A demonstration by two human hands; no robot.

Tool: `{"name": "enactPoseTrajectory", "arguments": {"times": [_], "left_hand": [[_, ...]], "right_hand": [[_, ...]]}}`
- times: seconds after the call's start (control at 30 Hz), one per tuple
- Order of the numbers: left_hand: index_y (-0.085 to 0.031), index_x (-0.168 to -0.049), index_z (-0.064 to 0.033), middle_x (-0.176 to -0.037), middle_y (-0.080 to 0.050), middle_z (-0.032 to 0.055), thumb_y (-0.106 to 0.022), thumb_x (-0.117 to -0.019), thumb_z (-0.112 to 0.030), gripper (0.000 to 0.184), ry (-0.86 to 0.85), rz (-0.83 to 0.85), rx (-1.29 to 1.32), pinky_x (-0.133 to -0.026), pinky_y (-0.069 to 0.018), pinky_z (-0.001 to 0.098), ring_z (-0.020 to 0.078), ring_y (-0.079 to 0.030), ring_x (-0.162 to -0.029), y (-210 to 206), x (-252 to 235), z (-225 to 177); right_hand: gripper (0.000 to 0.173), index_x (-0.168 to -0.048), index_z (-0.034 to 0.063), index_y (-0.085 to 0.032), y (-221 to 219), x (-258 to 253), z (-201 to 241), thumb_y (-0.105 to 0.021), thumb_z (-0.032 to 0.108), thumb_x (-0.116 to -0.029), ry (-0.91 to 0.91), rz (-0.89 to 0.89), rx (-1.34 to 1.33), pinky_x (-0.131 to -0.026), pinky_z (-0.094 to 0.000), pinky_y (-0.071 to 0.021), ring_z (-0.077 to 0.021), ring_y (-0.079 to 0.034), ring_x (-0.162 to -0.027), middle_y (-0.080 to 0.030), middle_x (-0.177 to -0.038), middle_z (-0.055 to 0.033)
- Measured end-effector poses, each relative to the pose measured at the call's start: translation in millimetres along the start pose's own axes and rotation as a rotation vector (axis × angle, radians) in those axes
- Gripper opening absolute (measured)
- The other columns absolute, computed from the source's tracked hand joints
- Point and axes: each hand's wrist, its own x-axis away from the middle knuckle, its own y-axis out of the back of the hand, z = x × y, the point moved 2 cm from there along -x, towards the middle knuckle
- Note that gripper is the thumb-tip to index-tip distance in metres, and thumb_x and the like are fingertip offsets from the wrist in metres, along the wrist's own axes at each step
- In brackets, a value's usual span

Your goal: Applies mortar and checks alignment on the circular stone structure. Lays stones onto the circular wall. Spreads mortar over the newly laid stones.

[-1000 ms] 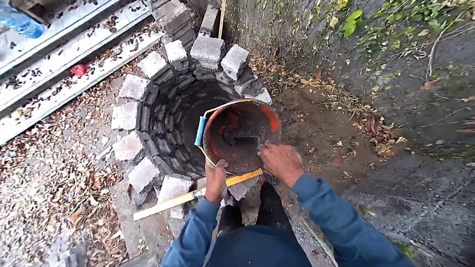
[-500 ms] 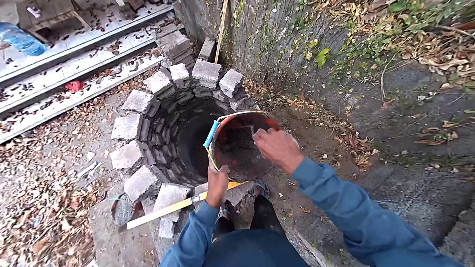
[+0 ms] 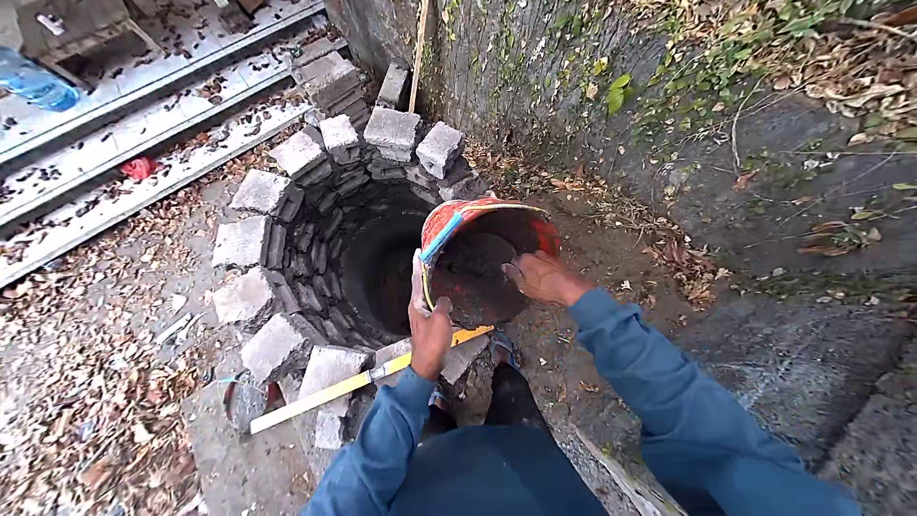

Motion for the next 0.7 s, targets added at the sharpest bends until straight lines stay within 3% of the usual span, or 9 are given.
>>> {"name": "enactPoseTrajectory", "arguments": {"times": [0.07,0.1,0.2,0.33,0.4,0.5,0.53,0.7], "left_hand": [[-0.031,-0.158,-0.0045,-0.145,-0.052,0.0165,-0.05,-0.0879,0.011,0.075,0.011,0.024,-0.013,-0.093,-0.0545,0.0351,0.0184,-0.061,-0.115,-1.8,0.1,5.0],[-0.03,-0.16,-0.0069,-0.149,-0.05,0.0154,-0.05,-0.0882,0.011,0.076,0.016,0.04,-0.029,-0.095,-0.0542,0.0355,0.0185,-0.061,-0.118,-2.6,-1.0,8.1],[-0.03,-0.16,-0.0082,-0.15,-0.05,0.0145,-0.051,-0.0881,0.01,0.077,0.036,0.079,-0.104,-0.095,-0.0538,0.035,0.0176,-0.061,-0.118,-5.6,-4.7,16.7],[-0.042,-0.146,0.0028,-0.126,-0.06,0.0177,-0.053,-0.0872,0.011,0.06,0.165,0.014,-0.103,-0.089,-0.0554,0.0347,0.0187,-0.064,-0.105,-12.5,-7.0,31.6],[-0.035,-0.151,0.001,-0.132,-0.057,0.0186,-0.053,-0.0885,0.009,0.065,0.2,0.007,-0.134,-0.092,-0.0538,0.035,0.0195,-0.062,-0.11,-20.4,-7.8,34.4],[-0.012,-0.163,-0.01,-0.152,-0.042,0.0188,-0.052,-0.0902,0.007,0.085,0.23,0.052,-0.168,-0.103,-0.0495,0.0383,0.0223,-0.055,-0.127,-35.5,-17.8,39.5],[-0.011,-0.163,-0.0113,-0.151,-0.043,0.0189,-0.052,-0.0894,0.008,0.086,0.225,0.037,-0.15,-0.101,-0.0507,0.0389,0.0228,-0.056,-0.126,-41.2,-24.2,40.5],[-0.029,-0.154,-0.0062,-0.131,-0.055,0.0194,-0.051,-0.0882,0.014,0.073,0.256,-0.101,-0.057,-0.085,-0.0566,0.0432,0.0253,-0.062,-0.107,-45.0,-59.0,43.5]], "right_hand": [[0.053,-0.094,0.0024,-0.064,-23.9,-4.5,-15.2,-0.036,0.044,-0.1118,-0.015,0.083,-0.277,-0.055,-0.0385,-0.0477,-0.0216,-0.054,-0.055,-0.056,-0.07,-0.0109],[0.053,-0.099,0.0033,-0.065,-36.7,-6.8,-19.3,-0.035,0.045,-0.1119,-0.04,0.117,-0.428,-0.05,-0.0326,-0.0456,-0.0162,-0.05,-0.05,-0.054,-0.068,-0.0071],[0.052,-0.108,0.0049,-0.064,-67.5,-8.0,-15.3,-0.033,0.046,-0.1121,-0.078,0.164,-0.754,-0.045,-0.0261,-0.0428,-0.0105,-0.047,-0.047,-0.053,-0.068,-0.0022],[0.048,-0.109,0.0068,-0.062,-76.1,-9.8,4.5,-0.032,0.044,-0.1126,-0.048,0.182,-0.958,-0.042,-0.0238,-0.0422,-0.0091,-0.046,-0.044,-0.051,-0.066,0.0],[0.047,-0.109,0.0063,-0.062,-71.5,-9.4,11.9,-0.032,0.043,-0.1129,-0.035,0.191,-1.007,-0.041,-0.0235,-0.0418,-0.0092,-0.046,-0.044,-0.051,-0.066,-0.0003],[0.046,-0.108,0.006,-0.061,-65.7,-7.4,11.7,-0.033,0.042,-0.113,-0.029,0.207,-1.14,-0.039,-0.0223,-0.0423,-0.008,-0.046,-0.042,-0.051,-0.066,0.0],[0.045,-0.108,0.0063,-0.061,-61.8,-8.1,10.3,-0.033,0.041,-0.113,-0.022,0.216,-1.174,-0.038,-0.0219,-0.0422,-0.0077,-0.046,-0.042,-0.051,-0.066,0.0002],[0.043,-0.111,0.0066,-0.061,-41.9,-12.6,-6.1,-0.034,0.04,-0.113,0.062,0.229,-1.271,-0.037,-0.0195,-0.0404,-0.0061,-0.044,-0.042,-0.051,-0.066,0.0009]]}}
